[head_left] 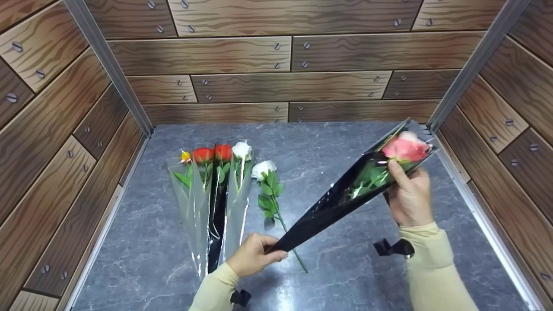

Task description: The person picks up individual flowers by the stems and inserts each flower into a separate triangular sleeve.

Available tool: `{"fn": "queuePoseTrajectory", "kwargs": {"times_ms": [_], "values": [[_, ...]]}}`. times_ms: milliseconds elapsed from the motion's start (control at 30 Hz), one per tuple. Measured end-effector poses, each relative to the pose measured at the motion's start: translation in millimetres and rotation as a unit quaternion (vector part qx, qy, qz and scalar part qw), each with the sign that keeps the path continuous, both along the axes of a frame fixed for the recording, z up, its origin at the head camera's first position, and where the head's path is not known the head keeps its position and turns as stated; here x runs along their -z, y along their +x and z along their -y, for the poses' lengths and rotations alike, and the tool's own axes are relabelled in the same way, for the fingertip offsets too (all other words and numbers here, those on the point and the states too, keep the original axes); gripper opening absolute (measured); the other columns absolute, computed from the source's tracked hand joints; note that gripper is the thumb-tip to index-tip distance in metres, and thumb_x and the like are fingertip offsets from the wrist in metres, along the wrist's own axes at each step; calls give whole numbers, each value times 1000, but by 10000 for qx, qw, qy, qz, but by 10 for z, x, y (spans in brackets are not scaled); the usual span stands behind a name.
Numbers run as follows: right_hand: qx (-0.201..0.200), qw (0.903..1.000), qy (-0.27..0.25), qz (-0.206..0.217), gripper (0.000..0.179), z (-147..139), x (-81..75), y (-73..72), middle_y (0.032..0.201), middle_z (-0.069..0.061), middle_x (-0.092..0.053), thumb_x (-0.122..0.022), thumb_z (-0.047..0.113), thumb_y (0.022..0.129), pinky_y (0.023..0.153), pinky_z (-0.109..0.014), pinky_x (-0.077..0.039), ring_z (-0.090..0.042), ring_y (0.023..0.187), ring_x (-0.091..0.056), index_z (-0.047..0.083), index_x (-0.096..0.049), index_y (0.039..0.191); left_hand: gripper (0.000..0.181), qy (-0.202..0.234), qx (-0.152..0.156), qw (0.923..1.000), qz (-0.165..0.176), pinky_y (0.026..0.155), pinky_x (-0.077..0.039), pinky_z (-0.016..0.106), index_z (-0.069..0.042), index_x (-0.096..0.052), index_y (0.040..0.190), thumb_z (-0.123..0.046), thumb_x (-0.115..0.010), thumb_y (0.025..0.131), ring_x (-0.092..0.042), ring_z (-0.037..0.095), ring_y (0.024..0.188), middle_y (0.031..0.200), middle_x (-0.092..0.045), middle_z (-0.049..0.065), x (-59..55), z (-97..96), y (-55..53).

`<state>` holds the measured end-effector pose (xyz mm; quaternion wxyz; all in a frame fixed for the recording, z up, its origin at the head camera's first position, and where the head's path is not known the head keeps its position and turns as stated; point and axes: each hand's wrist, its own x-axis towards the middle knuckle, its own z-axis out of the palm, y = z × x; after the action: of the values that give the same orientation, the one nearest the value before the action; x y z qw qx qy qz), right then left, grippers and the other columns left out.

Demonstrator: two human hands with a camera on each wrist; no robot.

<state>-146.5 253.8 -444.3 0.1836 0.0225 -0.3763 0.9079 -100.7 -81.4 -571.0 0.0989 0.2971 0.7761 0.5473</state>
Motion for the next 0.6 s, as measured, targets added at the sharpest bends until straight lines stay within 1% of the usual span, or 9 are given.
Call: {"fn": "queuePoseTrajectory", "kwargs": {"times_ms": [67,133,200,267,300,367,433,533,600], "values": [[-57,10000,68,32,25,54,7,5,100,-14,-67,-61,-8,89,77,-31,-53,-23,84,-67,-5,-56,113,15,-213,-50,9998,19,52,-43,18,-11,-70,81,-25,-74,84,-51,1,55,68,-64,-6,-9,-27,19],[-114,9999,105,39,28,126,11,9,101,-13,-67,-61,-6,89,78,-30,-53,-22,84,-66,-4,-53,116,14,-251,-99,9996,28,52,-41,17,-10,-70,79,-22,-75,83,-47,-1,54,67,-61,-8,-19,-64,52],[-239,9996,167,14,33,218,23,17,102,-11,-65,-61,-2,91,79,-29,-52,-20,86,-65,-3,-49,121,12,-67,-203,9998,61,53,-41,16,-6,-69,76,-15,-75,83,-48,-1,55,65,-63,-3,-103,-98,119],[-414,9986,297,119,36,338,56,41,105,-9,-64,-60,-1,92,81,-29,-52,-19,88,-64,-2,-46,124,11,173,-368,9992,65,54,-41,16,-3,-70,74,-10,-75,82,-49,-1,56,64,-64,4,-174,-115,177],[-529,9975,436,169,37,412,85,57,106,-8,-63,-59,-2,92,82,-29,-52,-18,89,-63,0,-45,126,11,310,-460,9984,83,56,-41,16,-2,-70,74,-7,-74,81,-50,0,57,64,-65,7,-205,-117,199],[-731,9919,951,420,33,578,189,100,102,-7,-63,-59,-4,92,79,-29,-53,-16,86,-63,1,-47,123,8,619,-597,9958,326,59,-44,18,1,-70,76,-5,-73,82,-55,2,61,68,-67,13,-253,-110,232],[-948,9804,1606,631,27,755,327,143,96,-7,-65,-60,-6,89,76,-31,-54,-16,82,-64,-1,-54,115,8,925,-688,9915,599,63,-48,21,3,-70,79,-4,-72,83,-60,6,65,72,-68,17,-215,-94,227],[-1391,9524,2617,713,15,1013,572,194,85,-10,-66,-65,-4,87,72,-39,-55,-20,74,-64,-5,-61,102,9,1296,-831,9838,917,63,-50,22,6,-69,82,-3,-70,84,-61,9,65,73,-68,19,-168,-65,224],[-1764,9358,2982,647,16,1172,722,224,84,-12,-67,-66,0,87,72,-42,-55,-22,73,-64,-8,-62,100,9,1452,-931,9799,1003,62,-50,22,8,-68,83,-1,-70,84,-61,9,65,73,-67,19,-133,-44,237]]}}
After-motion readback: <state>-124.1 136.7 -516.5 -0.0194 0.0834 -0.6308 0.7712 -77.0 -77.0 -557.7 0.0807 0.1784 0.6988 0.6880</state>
